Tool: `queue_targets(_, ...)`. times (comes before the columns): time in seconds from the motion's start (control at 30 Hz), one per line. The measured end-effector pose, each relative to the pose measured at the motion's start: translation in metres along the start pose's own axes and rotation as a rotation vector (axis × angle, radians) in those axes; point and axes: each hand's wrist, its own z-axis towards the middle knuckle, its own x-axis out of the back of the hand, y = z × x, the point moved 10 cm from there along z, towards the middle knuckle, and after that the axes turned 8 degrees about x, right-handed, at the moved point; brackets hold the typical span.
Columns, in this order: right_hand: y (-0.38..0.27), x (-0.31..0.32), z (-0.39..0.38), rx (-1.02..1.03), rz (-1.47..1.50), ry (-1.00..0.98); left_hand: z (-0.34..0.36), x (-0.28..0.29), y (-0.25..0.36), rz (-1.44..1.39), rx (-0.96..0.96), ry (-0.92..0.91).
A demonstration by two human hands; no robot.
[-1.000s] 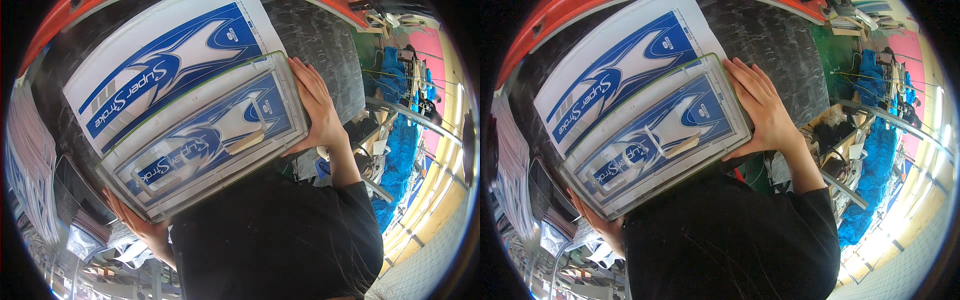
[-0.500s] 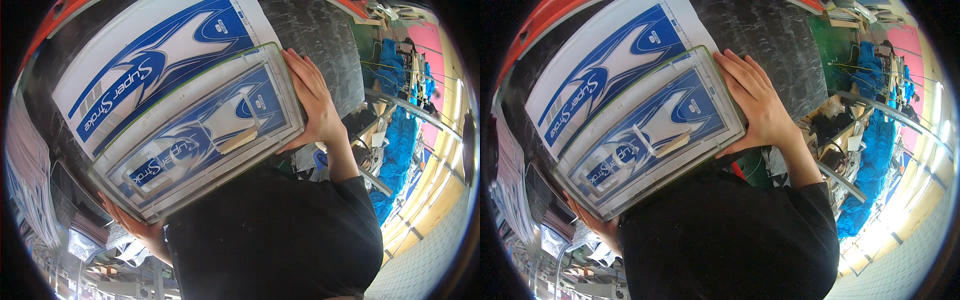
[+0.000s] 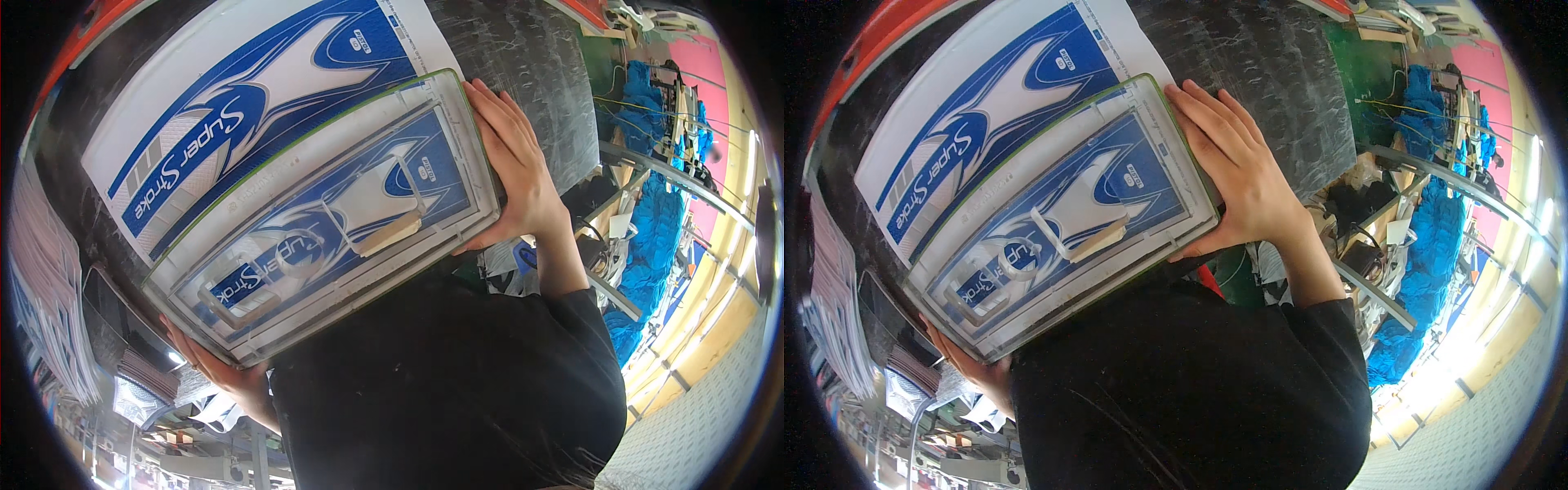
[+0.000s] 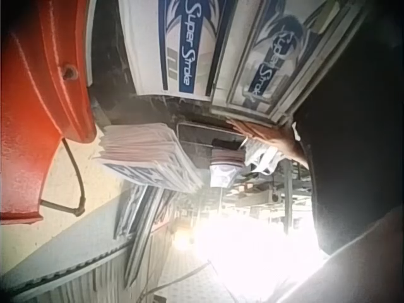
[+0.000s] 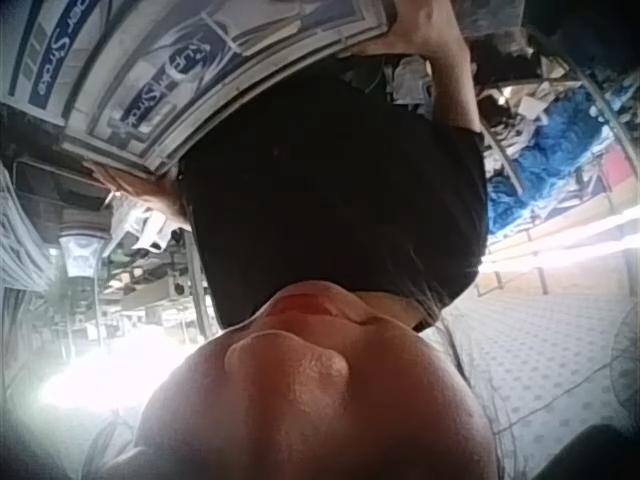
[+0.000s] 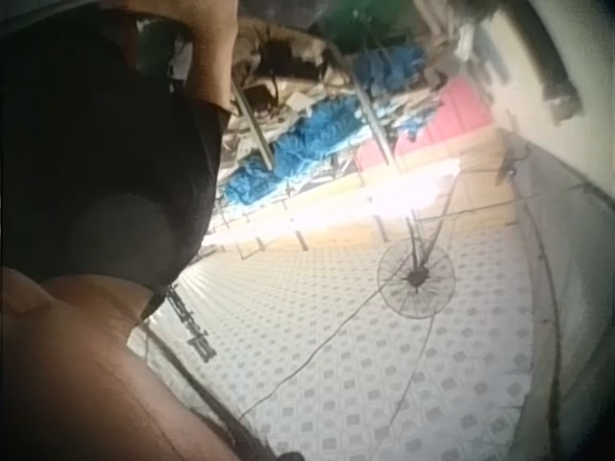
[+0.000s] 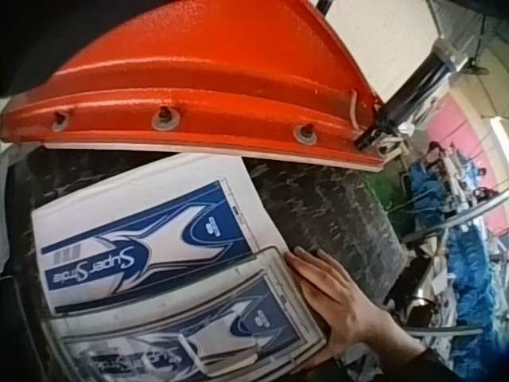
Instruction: Using a manual die-cutting machine to cut printed graphic sheets.
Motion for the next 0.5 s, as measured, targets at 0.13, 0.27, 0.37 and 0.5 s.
queue_targets(0.13,0.0008,-0.0011,-0.0007,0.001,-0.001,0.003,-0.0018,-0.0006,-0.0004,0.000,-0.016,0.000)
queue_targets(0.27,0.0009,-0.0019,-0.0003,0.003,-0.008,0.003,-0.0010,-0.0024,-0.0020,-0.003,-0.001,-0.003)
queue_targets(0.37,0.0008,-0.0010,-0.0008,0.001,-0.009,0.001,0.0010,-0.0023,0.0027,0.018,-0.013,-0.011)
queue_targets(0.5,-0.0014,-0.0032,-0.0002,0.007,-0.018,-0.020,0.0005,-0.0027,0.0024,0.017,-0.002,-0.018)
